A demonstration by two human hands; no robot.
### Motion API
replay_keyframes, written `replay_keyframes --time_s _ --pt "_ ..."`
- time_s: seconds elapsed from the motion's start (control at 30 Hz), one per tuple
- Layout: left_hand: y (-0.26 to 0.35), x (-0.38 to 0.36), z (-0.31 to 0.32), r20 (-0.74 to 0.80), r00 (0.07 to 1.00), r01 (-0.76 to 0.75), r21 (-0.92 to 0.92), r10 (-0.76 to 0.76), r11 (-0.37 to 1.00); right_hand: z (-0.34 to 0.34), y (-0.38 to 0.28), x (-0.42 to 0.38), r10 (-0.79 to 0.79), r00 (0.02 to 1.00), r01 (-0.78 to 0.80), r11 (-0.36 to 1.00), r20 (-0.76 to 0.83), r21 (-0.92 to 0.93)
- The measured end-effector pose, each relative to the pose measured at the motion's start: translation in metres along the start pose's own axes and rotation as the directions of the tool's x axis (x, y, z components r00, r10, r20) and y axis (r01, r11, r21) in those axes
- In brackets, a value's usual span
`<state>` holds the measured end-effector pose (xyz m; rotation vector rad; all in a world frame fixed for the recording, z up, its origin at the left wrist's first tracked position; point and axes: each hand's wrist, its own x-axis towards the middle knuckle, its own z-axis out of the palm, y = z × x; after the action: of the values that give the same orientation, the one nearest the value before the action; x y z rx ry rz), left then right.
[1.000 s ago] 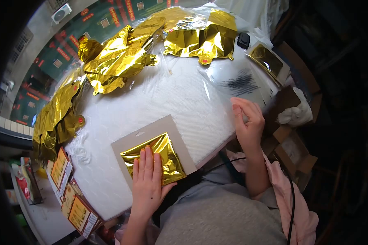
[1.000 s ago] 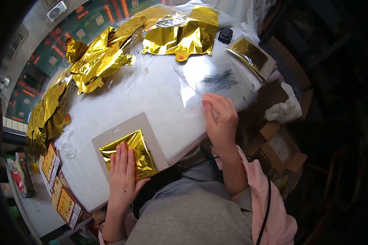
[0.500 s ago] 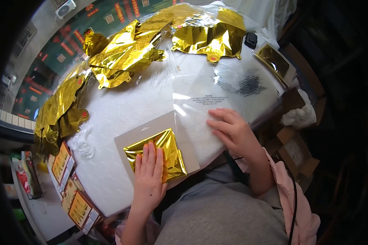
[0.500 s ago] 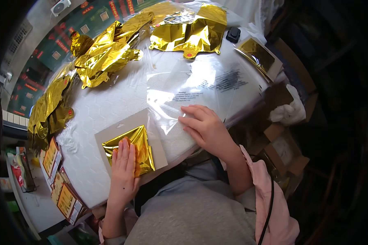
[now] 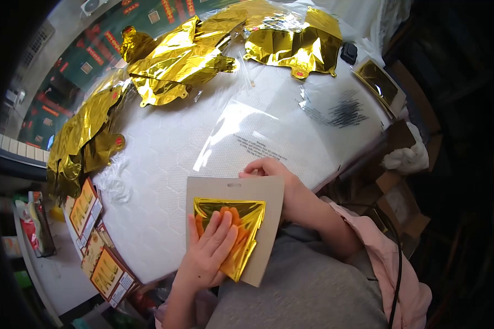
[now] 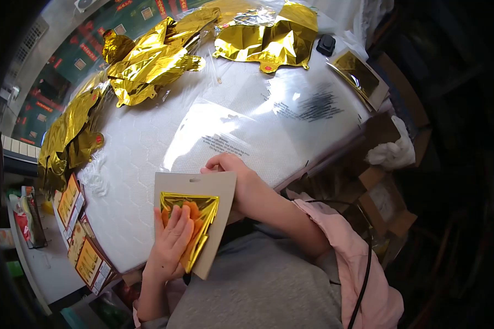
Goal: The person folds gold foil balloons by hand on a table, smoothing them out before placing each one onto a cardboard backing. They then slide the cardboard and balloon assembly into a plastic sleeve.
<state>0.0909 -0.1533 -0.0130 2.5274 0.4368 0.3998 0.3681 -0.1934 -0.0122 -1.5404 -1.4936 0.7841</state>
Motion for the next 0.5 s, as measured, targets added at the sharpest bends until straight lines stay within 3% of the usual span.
replay_keyframes --time_s 0.03,0.07,0.17,0.5 --pt "0.003 0.001 -0.004 0.072 0.997 -0.024 -0.022 0.025 0.999 0.001 -0.001 0.003 0.258 0.965 -0.261 0.934 0.048 0.245" --pt "0.003 0.001 -0.007 0.125 0.992 -0.035 0.008 0.034 0.999 -0.005 0.012 0.001 -0.172 0.985 0.172 0.981 0.015 -0.091" --pt "0.001 0.003 -0.017 0.215 0.973 -0.075 -0.064 0.087 0.995 -0.017 0.016 0.0 -0.197 0.978 0.203 0.975 0.07 -0.092" --pt "0.001 0.004 -0.023 0.29 0.947 -0.122 -0.074 0.138 0.99 -0.025 0.014 0.006 -0.251 0.964 0.261 0.958 0.091 -0.117"
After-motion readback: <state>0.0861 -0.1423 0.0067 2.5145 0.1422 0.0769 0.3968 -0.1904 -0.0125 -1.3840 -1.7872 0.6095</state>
